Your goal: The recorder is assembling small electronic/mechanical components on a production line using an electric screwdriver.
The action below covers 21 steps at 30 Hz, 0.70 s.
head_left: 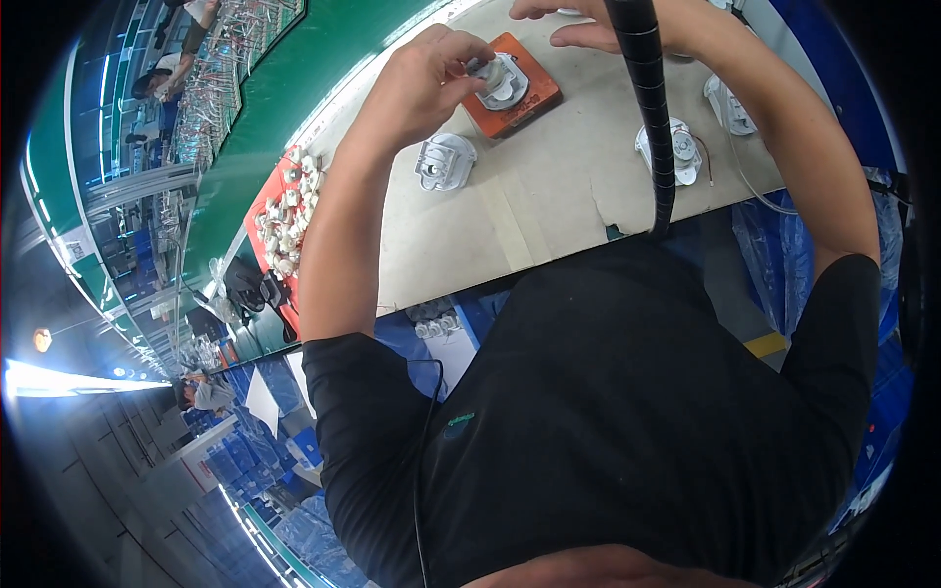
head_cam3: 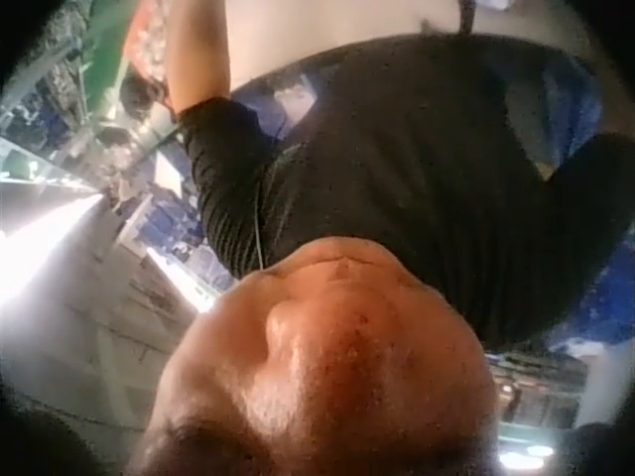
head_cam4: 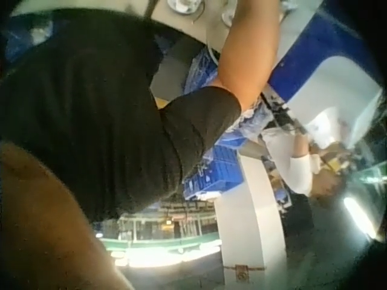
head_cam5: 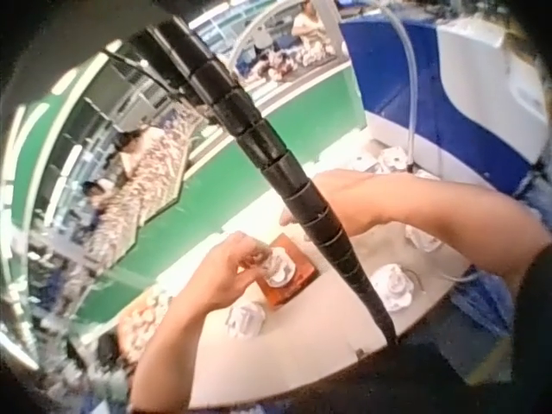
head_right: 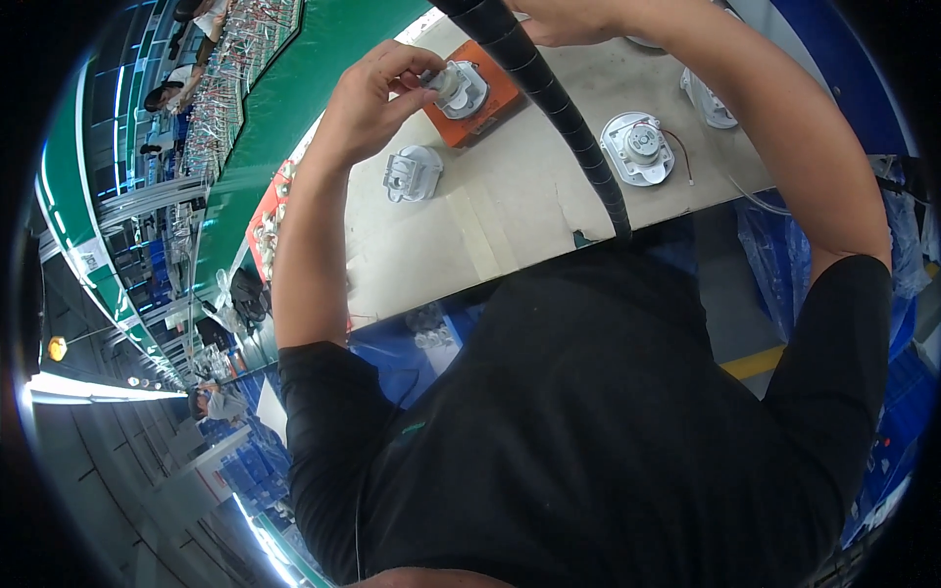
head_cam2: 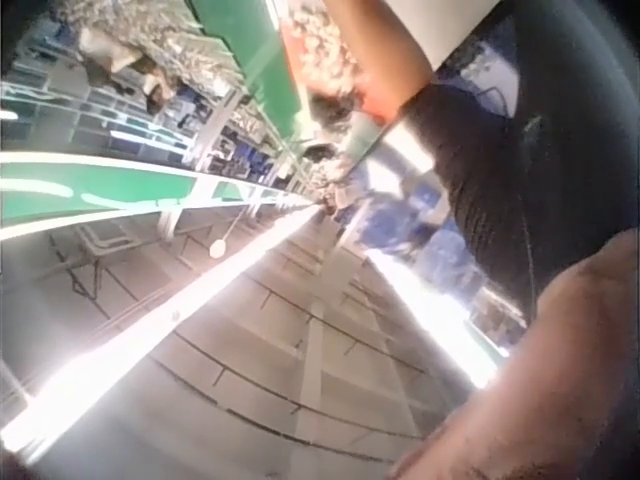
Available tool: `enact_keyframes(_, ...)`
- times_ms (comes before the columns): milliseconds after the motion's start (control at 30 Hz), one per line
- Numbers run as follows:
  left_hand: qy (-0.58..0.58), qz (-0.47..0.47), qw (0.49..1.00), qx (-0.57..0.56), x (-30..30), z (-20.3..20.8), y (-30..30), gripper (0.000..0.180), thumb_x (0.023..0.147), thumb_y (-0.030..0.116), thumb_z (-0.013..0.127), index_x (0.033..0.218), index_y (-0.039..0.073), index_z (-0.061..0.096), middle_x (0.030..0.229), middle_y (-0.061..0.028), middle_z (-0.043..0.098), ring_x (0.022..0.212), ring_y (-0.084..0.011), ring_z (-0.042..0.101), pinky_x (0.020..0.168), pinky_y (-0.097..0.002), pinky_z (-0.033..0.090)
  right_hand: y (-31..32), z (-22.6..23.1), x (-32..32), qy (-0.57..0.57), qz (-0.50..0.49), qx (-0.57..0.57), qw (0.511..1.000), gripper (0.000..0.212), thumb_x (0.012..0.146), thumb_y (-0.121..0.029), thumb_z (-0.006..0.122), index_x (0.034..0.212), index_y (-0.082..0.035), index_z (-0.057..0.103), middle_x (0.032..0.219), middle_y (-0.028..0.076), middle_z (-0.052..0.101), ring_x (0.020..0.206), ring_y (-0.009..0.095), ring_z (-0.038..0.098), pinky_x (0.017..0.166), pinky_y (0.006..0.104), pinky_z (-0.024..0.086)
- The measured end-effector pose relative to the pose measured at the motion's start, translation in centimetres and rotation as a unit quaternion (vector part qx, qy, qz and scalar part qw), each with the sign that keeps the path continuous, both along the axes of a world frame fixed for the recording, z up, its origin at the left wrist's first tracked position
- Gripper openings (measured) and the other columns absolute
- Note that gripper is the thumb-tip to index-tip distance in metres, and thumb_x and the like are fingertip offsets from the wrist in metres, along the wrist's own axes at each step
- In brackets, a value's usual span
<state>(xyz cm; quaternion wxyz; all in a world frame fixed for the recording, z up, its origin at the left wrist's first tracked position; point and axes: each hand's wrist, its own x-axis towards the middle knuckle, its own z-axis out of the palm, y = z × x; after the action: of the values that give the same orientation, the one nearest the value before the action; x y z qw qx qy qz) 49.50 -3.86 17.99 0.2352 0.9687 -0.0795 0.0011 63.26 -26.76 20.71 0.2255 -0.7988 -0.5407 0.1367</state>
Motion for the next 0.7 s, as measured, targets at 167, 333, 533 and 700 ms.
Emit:
enact_keyframes(167,-0.002,-0.008,1.000,0.023,-0.2,0.1,0.0,0.026,0.084,0.003,0.075,0.110,0.008,0.072,0.095,-0.0025,0.062,0.082,-0.0138,0.061,0.078,-0.0291,0.054,-0.4,0.5,-0.5,-0.012,-0.007,-0.008,1.000,0.043,0.087,-0.024,0.070,0.128,-0.010,0.066,0.123,0.019,0.068,0.115,0.035,0.064,0.099,0.0403,0.049)
enact_keyframes(333,0.001,-0.008,1.000,-0.013,-0.3,-0.6,-0.2,0.027,0.084,0.001,0.073,0.109,0.008,0.072,0.095,-0.0029,0.062,0.081,-0.0142,0.060,0.077,-0.0301,0.054,-0.9,0.1,-0.4,-0.016,-0.015,0.005,1.000,0.042,0.087,-0.024,0.070,0.127,-0.010,0.067,0.123,0.018,0.068,0.114,0.035,0.064,0.098,0.0400,0.049)
enact_keyframes(533,-0.067,-0.020,0.996,0.049,-0.2,-1.4,-0.4,0.027,0.084,-0.001,0.073,0.110,0.009,0.072,0.096,-0.0034,0.062,0.081,-0.0154,0.061,0.078,-0.0300,0.054,-1.4,-1.3,1.1,-0.076,-0.017,0.164,0.983,0.038,0.087,-0.018,0.071,0.123,-0.007,0.067,0.115,0.016,0.071,0.104,0.031,0.068,0.090,0.0373,0.053)
enact_keyframes(700,-0.033,0.030,0.992,-0.122,-0.8,-2.4,0.3,0.031,0.084,0.003,0.076,0.114,0.009,0.073,0.097,-0.0039,0.062,0.083,-0.0133,0.061,0.079,-0.0272,0.053,-1.1,2.2,-0.5,0.001,-0.050,0.470,0.881,0.021,0.091,-0.001,0.069,0.111,0.002,0.064,0.089,0.002,0.066,0.083,0.007,0.061,0.076,0.0215,0.050)
